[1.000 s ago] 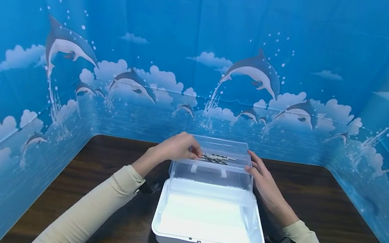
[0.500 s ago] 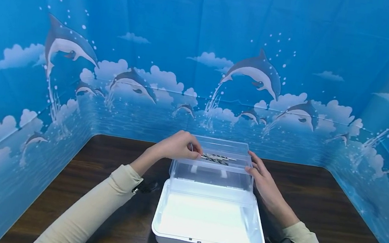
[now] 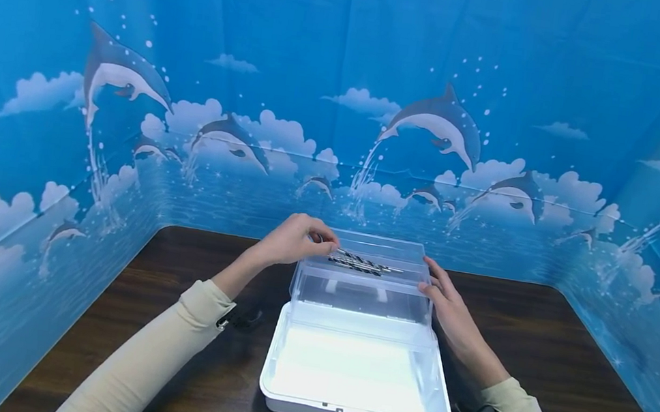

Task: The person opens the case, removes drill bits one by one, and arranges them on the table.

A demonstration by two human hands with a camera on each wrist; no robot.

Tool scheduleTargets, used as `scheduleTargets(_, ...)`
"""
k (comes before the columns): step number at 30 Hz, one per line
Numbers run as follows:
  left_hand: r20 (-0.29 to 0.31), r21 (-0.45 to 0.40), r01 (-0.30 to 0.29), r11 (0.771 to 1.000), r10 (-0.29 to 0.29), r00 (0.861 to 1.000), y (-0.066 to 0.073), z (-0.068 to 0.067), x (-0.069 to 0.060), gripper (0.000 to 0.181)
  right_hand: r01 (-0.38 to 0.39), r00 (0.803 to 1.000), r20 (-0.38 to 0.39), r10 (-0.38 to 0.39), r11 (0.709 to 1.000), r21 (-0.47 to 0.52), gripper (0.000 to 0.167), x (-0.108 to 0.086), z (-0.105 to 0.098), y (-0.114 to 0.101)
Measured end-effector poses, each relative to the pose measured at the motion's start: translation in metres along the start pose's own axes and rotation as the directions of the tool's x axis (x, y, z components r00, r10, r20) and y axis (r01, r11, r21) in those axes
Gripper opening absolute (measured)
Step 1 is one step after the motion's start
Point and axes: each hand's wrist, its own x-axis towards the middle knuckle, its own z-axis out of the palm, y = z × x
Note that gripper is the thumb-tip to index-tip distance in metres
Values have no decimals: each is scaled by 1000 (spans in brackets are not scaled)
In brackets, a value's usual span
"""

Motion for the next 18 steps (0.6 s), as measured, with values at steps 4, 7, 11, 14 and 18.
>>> scheduleTargets(4, -46, -50, 61, 997, -64, 997, -2, -9, -5, 25, 1, 1000, 2, -1, 1000, -10, 68, 0, 0, 1)
scheduleTargets(7, -61, -84, 91, 992, -97, 993, -2, -15, -8, 28, 4, 1000, 5, -4, 1000, -14, 67, 0, 0, 2)
scheduleTargets(11, -63, -129, 106, 986, -115, 991, -3, -21, -14, 30, 11, 1000, 13, -11, 1000, -2, 66, -1, 0, 3)
scheduleTargets(14, -78, -140, 113, 984, -125, 989, -6, -25, -20, 31, 20, 1000, 21, -20, 1000, 4, 66, -1, 0, 3)
scheduleTargets(18, -110, -156, 130, 979, -148, 983, -10, -33, -29, 31, 30, 999, 23, -30, 1000, -2, 66, -1, 0, 3)
